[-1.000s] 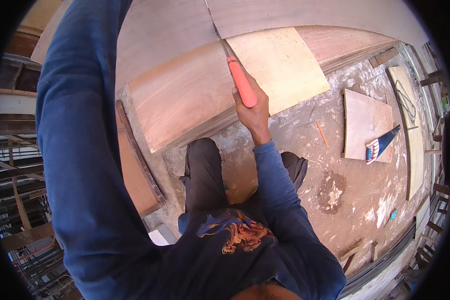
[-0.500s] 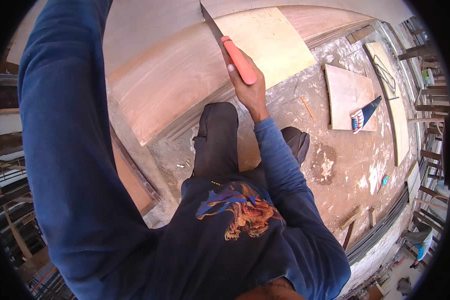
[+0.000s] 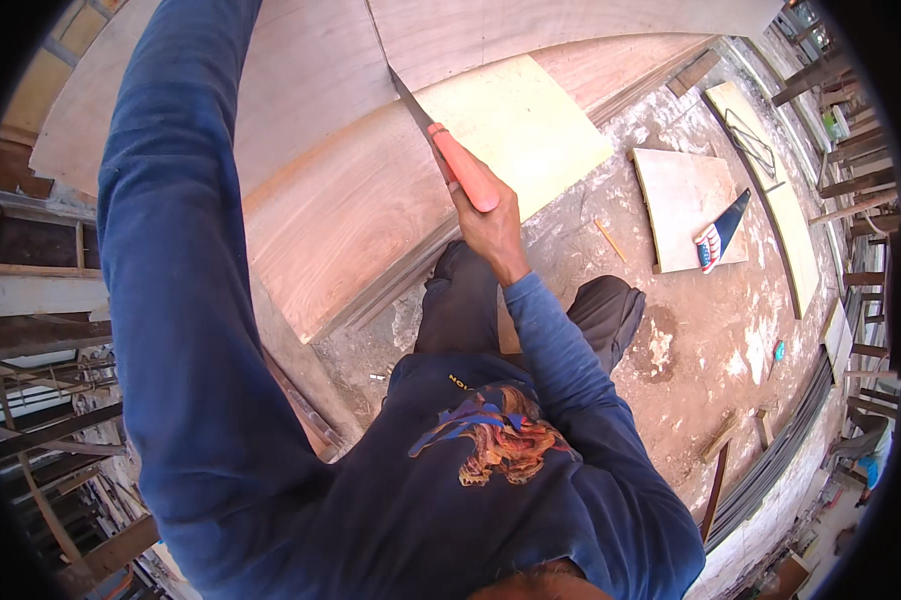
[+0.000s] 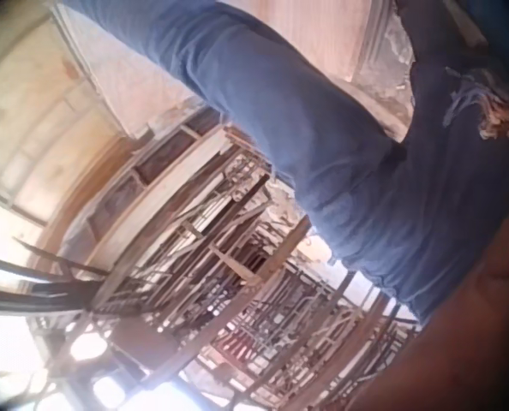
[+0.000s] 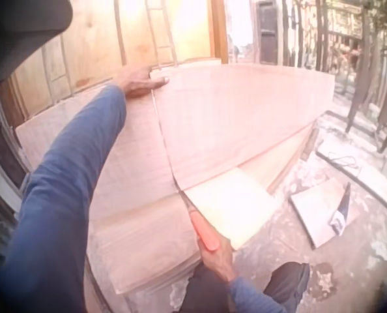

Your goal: The person saws a large wooden board using a hand saw, first while the board is flat on a support and then while holding it upright, before moving the board aside.

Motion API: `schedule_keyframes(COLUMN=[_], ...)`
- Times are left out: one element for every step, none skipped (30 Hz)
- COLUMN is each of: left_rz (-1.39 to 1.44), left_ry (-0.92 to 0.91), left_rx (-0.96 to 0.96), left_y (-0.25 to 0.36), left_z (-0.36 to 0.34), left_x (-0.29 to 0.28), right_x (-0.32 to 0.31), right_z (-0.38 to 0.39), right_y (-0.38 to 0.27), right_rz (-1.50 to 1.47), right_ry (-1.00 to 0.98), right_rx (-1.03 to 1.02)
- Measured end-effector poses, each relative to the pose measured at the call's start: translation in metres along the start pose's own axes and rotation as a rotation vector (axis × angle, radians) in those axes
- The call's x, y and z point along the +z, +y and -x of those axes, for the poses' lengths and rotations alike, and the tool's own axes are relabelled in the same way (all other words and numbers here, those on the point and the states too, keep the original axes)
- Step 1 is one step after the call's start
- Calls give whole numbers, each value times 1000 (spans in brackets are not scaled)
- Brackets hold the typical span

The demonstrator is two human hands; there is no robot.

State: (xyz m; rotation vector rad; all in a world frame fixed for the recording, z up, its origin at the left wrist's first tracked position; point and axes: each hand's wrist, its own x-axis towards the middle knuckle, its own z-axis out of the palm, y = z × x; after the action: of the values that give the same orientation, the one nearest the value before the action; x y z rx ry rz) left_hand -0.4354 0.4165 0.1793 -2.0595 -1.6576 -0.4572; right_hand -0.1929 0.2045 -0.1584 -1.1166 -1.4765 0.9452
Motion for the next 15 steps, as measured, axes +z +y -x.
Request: schedule_keyframes(left_rz=[4, 20, 36, 22, 7, -12, -37, -46, -55, -63, -57, -51, -36, -20, -16], left_ry=[-5, -2, -1, -1, -19, -37, -54, -66, -73, -85, -88, -94, -91, -92, -89], left_rx=[6, -31, -68, -56, -64, -72, -78, -80, -81, -77, -84, -95, -106, -115, -122], left_y=[2, 3, 3, 0, -3, -6, -10, -7, -4, 2, 4, 2, 1, 1, 2], left_z=[1, 6, 11, 13, 10, 9, 7, 3, -3, -9, -14, -17, -19, -20, -22], left_x=[1, 1, 1, -1, -5, -7, -9, -8, -8, -6, -6, -5, -3, -1, -1], right_x=[-3, -7, -16, -21, -27, -28, -31, -39, -39, -30, -22, -3, 15, 30, 37], right_z=[2, 9, 23, 34, 46, 62, 70, 74, 73, 59, 32, -3, -47, -83, -109], right_y=[4, 2, -2, -8, -3, 1, -2, -7, -7, -2, 4, 8, 12, 8, 6], right_rz=[0, -2, 8, 3, -22, -58, -84, -51, -21, -74, -106, -17, 79, 37, 62], right_ry=[-10, -6, -30, -51, -42, -38, -36, -36, -38, -16, 3, -27, -32, 24, -37], right_rx=[20, 28, 47, 57, 8, -32, -31, -25, -17, -54, -88, 8, -3, -52, -20])
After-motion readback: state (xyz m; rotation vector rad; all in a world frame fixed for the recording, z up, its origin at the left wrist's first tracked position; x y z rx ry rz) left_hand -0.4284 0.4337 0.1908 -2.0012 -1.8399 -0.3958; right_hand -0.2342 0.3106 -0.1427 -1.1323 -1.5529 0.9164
